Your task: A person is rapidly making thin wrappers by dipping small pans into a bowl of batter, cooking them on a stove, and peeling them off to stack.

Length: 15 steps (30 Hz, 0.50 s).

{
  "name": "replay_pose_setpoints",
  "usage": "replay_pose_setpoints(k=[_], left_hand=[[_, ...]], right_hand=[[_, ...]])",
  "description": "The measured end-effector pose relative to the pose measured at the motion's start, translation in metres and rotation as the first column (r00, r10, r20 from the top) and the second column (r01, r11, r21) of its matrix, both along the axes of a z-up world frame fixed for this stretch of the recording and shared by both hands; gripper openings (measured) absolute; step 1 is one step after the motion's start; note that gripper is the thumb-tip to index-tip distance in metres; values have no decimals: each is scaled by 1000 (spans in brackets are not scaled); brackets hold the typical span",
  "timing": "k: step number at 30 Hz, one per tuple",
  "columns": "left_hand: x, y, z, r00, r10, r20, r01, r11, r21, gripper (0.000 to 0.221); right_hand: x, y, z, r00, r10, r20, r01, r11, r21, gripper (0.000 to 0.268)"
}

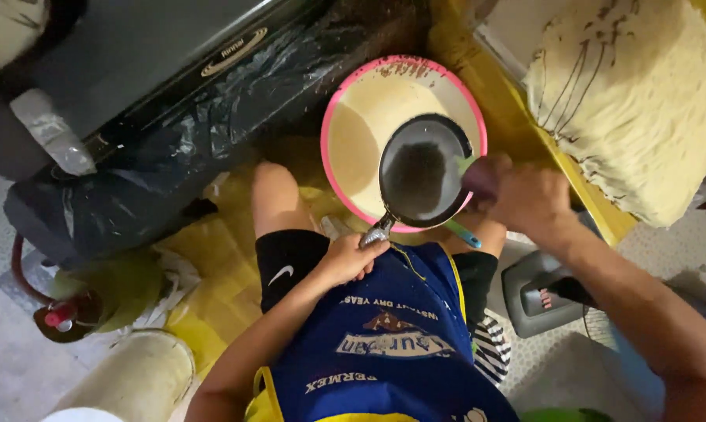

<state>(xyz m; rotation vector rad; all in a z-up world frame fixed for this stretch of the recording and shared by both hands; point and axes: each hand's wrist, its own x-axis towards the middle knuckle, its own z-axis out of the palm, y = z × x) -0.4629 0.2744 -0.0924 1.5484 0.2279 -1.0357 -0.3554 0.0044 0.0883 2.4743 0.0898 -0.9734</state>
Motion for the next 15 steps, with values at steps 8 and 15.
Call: replay_pose_setpoints(k=[8,15], left_hand=[[8,35,24,978,187,-93,-198,972,-123,44],[-2,139,49,752,651,103,-637,758,-144,27]], right_hand=[[12,-5,10,989,43,141,-44,999,5,83],[109,100,-66,767,-631,116,92,286,954,71]])
